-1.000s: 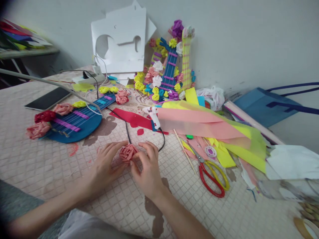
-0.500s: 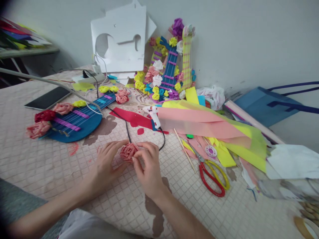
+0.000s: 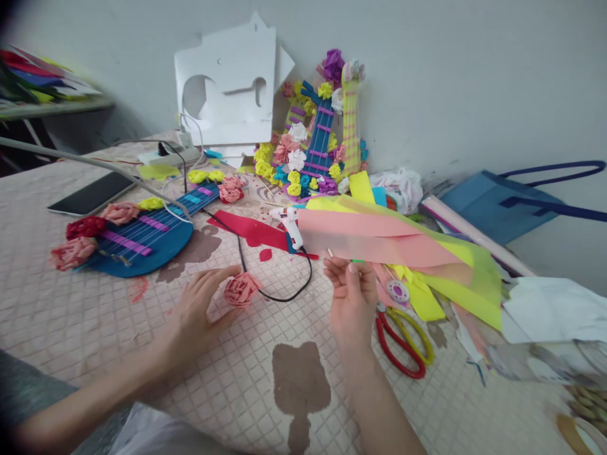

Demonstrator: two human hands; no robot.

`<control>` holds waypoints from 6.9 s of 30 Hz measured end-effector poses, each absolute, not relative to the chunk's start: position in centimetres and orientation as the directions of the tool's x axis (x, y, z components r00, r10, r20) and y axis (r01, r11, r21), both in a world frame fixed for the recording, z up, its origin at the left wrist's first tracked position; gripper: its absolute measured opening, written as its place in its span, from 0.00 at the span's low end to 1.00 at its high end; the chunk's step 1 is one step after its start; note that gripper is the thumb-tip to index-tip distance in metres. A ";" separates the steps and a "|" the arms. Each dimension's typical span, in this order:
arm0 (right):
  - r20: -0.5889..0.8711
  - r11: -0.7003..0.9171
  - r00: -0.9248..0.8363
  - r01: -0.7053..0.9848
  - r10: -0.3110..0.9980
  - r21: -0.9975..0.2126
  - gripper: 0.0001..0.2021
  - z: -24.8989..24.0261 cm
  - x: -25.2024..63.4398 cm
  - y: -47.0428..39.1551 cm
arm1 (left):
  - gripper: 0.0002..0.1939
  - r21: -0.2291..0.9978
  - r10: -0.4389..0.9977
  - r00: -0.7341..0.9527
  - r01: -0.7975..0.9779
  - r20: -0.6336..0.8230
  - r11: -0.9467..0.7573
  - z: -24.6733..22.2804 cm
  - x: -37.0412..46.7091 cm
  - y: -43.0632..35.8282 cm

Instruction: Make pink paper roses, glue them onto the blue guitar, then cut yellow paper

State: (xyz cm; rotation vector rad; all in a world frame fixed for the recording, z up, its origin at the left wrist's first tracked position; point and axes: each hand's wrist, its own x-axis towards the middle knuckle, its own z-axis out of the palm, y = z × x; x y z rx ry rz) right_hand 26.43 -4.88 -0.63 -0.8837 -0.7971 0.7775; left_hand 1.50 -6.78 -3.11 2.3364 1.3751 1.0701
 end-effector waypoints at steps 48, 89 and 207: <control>0.036 -0.058 -0.213 -0.418 0.976 -0.907 0.12 -0.9 23.8 -5.2 | 0.26 0.918 0.872 0.481 -0.299 -0.091 0.261 0.5 3.8 1.1; 0.082 0.143 0.120 -0.717 0.989 -0.682 0.07 0.4 27.5 -2.8 | 0.21 0.895 0.789 0.583 -0.226 -0.192 0.385 1.4 2.5 2.1; 0.107 0.027 0.116 0.540 0.987 -0.841 0.31 1.5 29.8 -2.7 | 0.29 0.427 0.771 0.355 0.674 0.530 -0.603 -3.7 -3.9 3.3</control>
